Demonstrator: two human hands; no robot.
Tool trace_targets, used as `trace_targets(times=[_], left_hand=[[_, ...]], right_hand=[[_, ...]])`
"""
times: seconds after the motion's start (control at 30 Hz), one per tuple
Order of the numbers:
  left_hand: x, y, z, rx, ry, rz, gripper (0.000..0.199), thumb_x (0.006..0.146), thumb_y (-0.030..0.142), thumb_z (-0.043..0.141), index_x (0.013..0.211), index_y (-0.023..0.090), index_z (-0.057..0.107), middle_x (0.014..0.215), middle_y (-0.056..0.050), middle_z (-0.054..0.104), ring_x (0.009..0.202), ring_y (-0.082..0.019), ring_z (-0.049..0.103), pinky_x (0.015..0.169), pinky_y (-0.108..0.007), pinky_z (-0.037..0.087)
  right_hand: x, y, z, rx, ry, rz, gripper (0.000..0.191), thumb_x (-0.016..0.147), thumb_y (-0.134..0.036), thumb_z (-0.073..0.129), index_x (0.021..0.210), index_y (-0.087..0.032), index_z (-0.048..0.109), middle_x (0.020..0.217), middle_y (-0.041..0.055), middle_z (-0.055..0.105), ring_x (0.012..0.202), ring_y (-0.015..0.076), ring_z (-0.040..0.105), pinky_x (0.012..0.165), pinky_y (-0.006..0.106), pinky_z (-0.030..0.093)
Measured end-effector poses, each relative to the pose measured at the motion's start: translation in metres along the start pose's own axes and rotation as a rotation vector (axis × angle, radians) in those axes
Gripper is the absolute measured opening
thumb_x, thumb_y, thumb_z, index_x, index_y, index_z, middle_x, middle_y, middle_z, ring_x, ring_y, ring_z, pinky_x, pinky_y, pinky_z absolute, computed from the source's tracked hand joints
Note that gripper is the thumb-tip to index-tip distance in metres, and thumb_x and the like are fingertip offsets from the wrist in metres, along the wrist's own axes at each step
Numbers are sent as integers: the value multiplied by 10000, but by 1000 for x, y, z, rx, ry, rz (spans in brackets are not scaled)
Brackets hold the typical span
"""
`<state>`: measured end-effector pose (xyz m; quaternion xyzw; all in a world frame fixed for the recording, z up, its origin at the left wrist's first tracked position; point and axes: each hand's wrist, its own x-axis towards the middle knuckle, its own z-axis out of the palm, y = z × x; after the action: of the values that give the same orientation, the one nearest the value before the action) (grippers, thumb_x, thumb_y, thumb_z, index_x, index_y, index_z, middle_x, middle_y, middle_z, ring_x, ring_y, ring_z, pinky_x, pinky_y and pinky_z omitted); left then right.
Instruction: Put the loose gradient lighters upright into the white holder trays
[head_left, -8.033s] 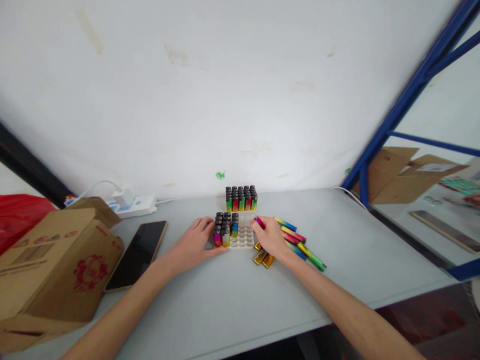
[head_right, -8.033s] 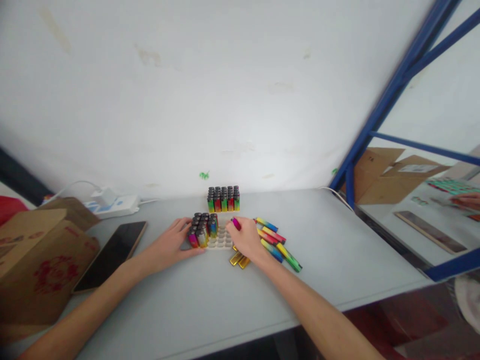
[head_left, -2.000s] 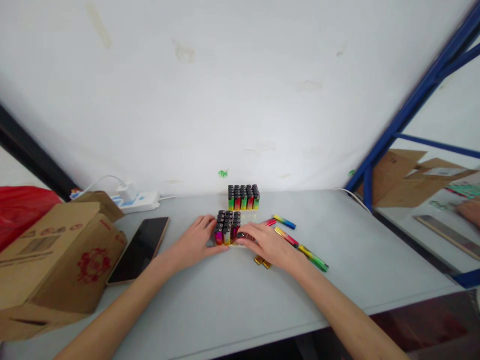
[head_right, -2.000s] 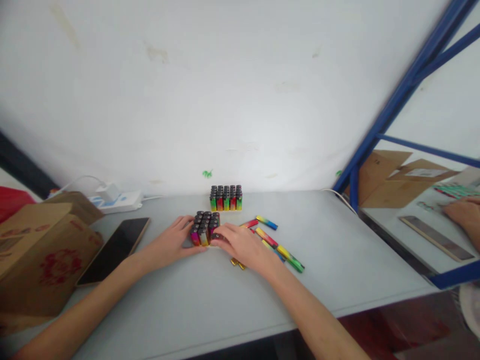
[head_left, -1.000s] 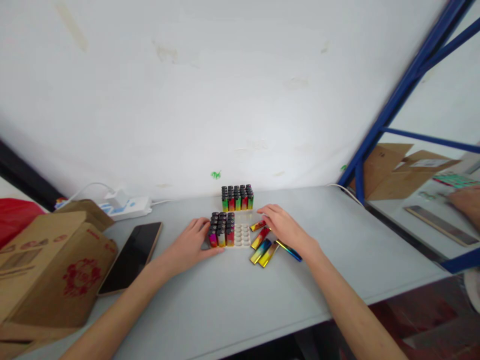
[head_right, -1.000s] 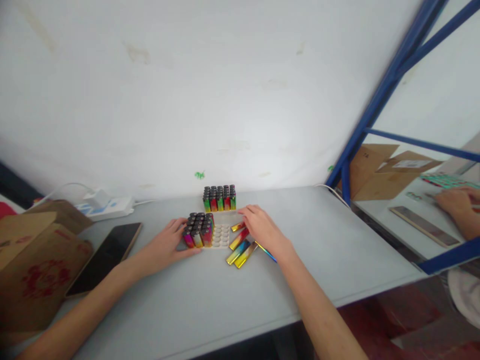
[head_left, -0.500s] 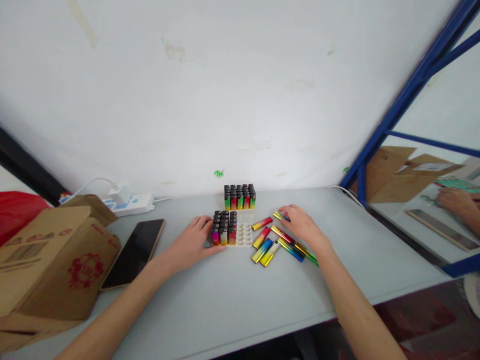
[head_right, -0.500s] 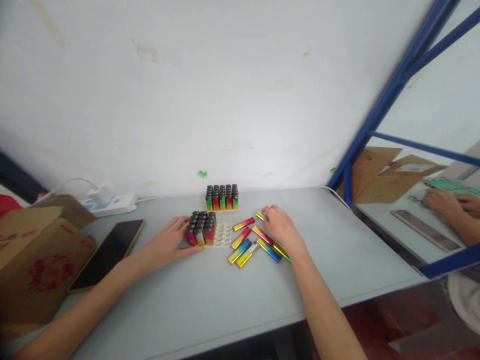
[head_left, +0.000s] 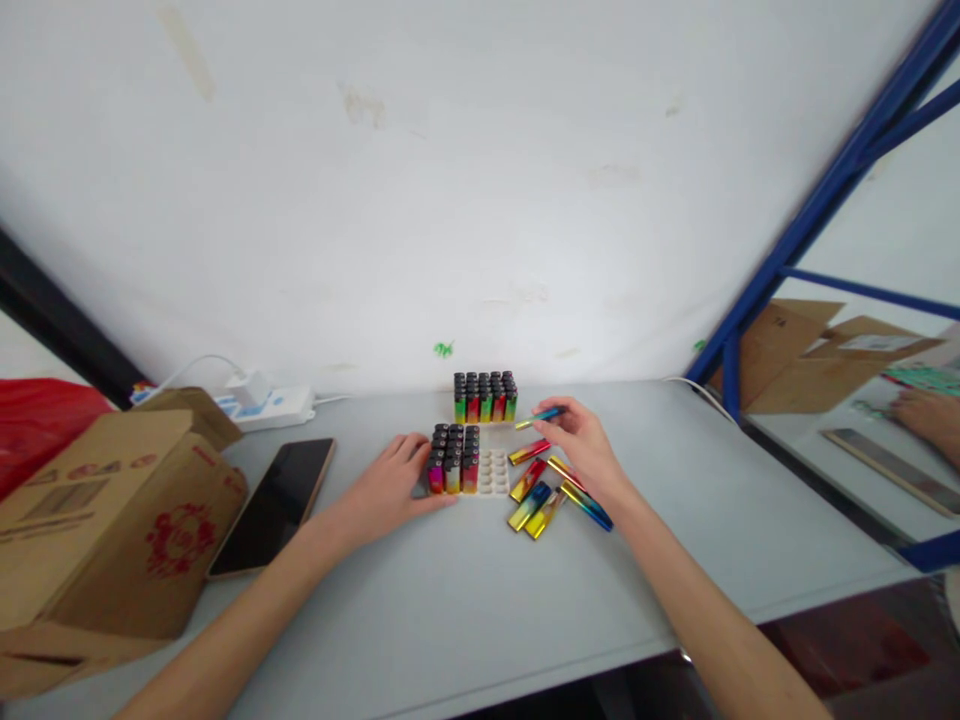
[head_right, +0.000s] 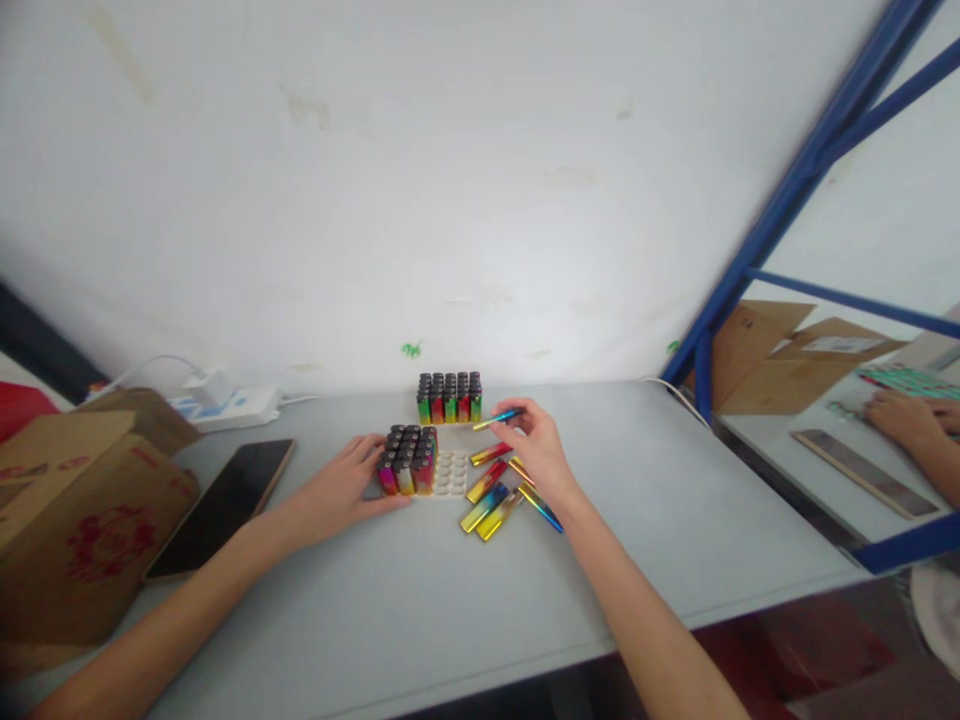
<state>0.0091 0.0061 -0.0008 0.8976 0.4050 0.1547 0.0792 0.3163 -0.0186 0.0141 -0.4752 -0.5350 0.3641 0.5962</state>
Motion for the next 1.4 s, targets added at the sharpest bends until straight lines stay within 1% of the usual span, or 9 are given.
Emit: trace_targets(times=[0.2,0.4,0.57,0.67,0.8,0.93,1.07,1.23,1.4], left_hand=[[0,-1,1,-14,10,18,675,870,725,583,1267,181,625,1280,-143,591,1204,-317,534,1079,-481,452],[0,-1,1,4,-18,0,699,876,742,560,1257,160,622,1304,-157,572,1223,-322,529,1092,-476,449],[2,-4,0,-4,-20,17,684,865,747,577,1251,184,620,1309,-141,576,1238,-319,523,1101,-467,452],[2,-6,-3,-37,-24,39,661,863,723,608,1246,186,635,1293,-136,586,1227,-313,532,1101,-455,456],[1,-6,-7,-88,-18,52,637,844,695,656,1245,201,649,1278,-131,596,1211,-319,547,1093,-470,468],[0,-6,-7,-108,-16,31,645,827,697,674,1235,198,652,1289,-131,593,1213,-323,552,1088,-468,475],[0,-8,-4,-103,-4,42,653,820,704,677,1241,207,649,1284,-122,599,1211,-320,553,1083,-464,480],[0,-7,-3,-110,7,43,642,821,676,692,1262,212,641,1296,-124,594,1219,-321,551,1090,-475,476],[0,-5,-5,-89,5,38,646,823,683,686,1240,193,644,1294,-131,599,1220,-318,555,1090,-455,478]], right_hand=[[-9,-4,18,270,-87,231,555,708,-379,865,1189,-250,621,1120,49,747,820,166,662,692,299,539],[-9,-6,19,216,-101,320,445,743,-502,823,1048,-217,667,984,41,736,762,149,629,612,240,484],[-9,-6,20,212,-88,316,451,802,-611,725,943,-183,701,757,-19,580,607,88,499,527,204,406],[-11,-7,23,249,-168,281,473,813,-628,700,1001,-196,656,740,-37,553,575,86,471,512,209,401],[-14,-6,27,122,-250,324,462,859,-677,608,911,-219,583,583,-98,374,442,72,258,413,202,228],[-17,-3,28,-275,-164,104,519,920,-645,529,642,-211,468,552,-55,370,513,100,327,479,231,260],[-23,-4,30,-554,-142,-109,448,911,-479,542,574,-208,424,536,-46,364,555,111,353,539,249,262],[-28,-7,35,-638,-123,-150,338,912,-364,503,614,-219,440,535,-56,376,532,114,350,543,260,259],[-28,-8,35,-657,-145,-160,324,1006,-446,471,778,-225,534,607,-41,504,559,140,444,586,268,342]])
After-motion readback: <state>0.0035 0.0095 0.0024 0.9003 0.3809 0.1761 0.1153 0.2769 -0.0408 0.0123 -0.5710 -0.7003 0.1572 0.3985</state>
